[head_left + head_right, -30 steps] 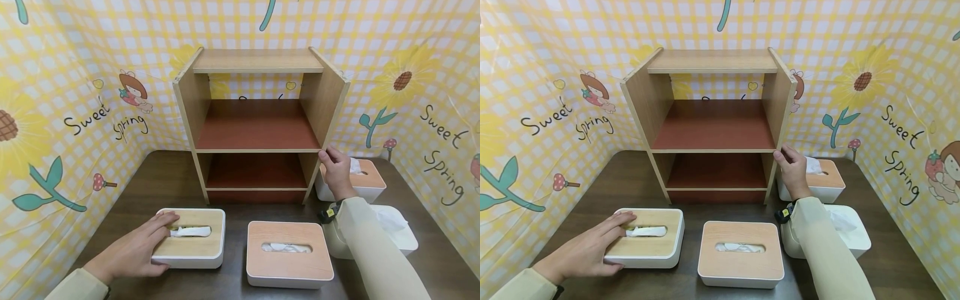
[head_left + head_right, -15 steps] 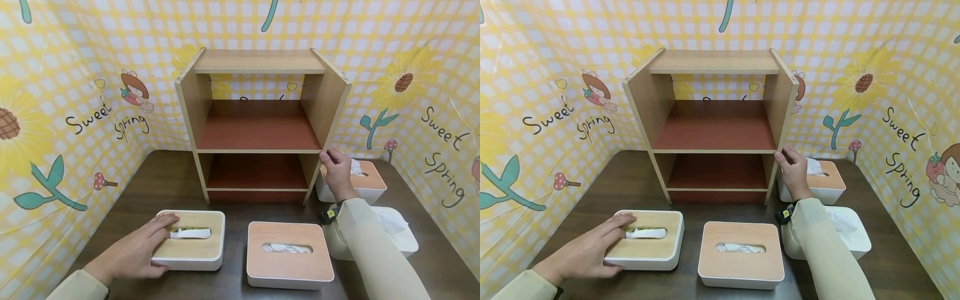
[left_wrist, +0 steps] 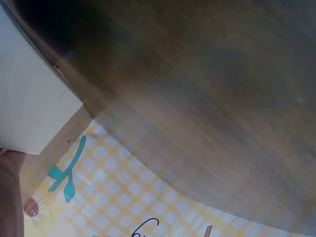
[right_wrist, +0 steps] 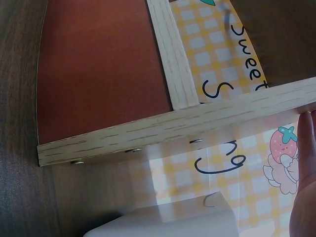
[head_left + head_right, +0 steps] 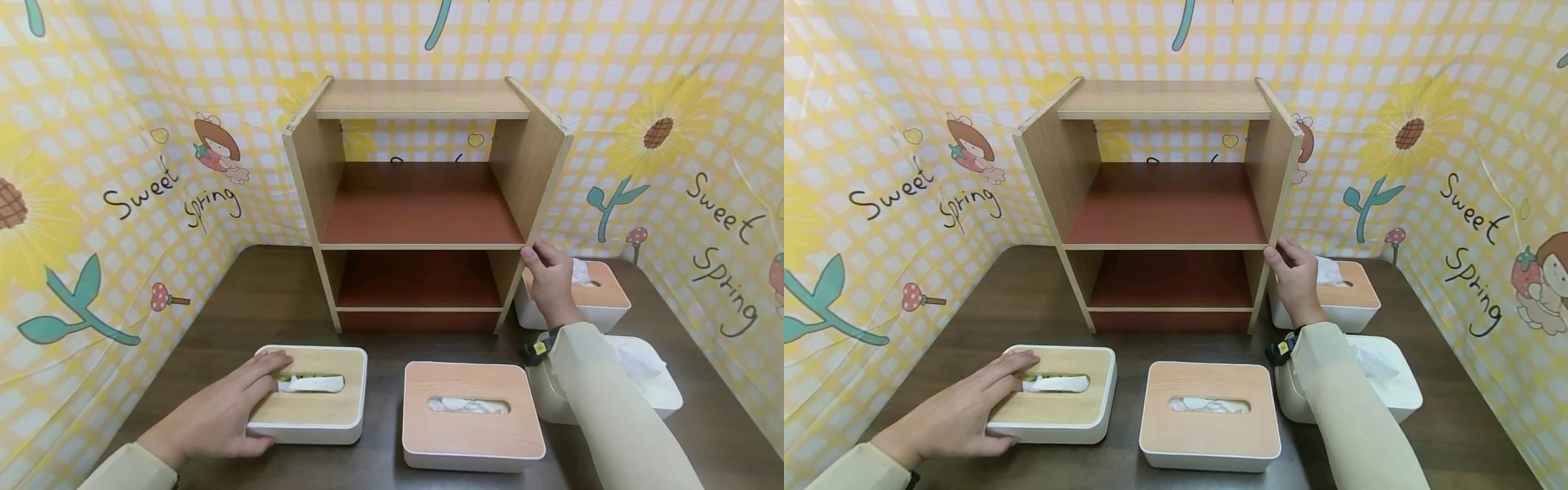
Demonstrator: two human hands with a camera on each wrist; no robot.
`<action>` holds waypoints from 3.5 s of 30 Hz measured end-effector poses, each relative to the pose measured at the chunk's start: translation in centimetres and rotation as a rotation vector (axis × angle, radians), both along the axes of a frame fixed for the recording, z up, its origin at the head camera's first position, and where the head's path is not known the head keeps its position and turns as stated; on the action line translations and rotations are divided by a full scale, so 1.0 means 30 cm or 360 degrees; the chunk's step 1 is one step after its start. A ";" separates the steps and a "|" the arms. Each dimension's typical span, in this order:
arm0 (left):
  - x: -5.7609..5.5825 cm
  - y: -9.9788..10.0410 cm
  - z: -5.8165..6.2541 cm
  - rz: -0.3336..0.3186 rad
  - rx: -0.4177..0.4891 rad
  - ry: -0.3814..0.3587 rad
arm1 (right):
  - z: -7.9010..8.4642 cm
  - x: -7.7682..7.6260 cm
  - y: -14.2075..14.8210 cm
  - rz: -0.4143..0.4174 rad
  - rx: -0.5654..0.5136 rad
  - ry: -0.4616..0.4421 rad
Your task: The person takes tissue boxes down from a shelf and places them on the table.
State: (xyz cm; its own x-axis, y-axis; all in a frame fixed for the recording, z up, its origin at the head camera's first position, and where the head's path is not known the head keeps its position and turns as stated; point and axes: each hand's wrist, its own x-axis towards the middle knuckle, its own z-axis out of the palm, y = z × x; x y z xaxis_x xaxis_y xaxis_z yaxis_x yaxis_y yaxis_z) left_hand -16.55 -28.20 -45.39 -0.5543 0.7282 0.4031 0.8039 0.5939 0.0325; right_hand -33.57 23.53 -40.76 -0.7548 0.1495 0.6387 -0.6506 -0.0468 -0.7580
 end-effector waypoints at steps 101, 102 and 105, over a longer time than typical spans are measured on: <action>0.019 -0.018 -0.052 0.0076 0.0118 -0.0008 | 0.014 0.009 0.005 -0.0087 0.0139 0.0004; 0.017 -0.018 -0.050 0.0073 0.0112 -0.0007 | 0.013 0.008 0.006 -0.0097 0.0152 0.0003; 0.015 -0.018 -0.045 0.0069 0.0085 -0.0025 | 0.015 0.008 0.006 -0.0088 0.0150 0.0008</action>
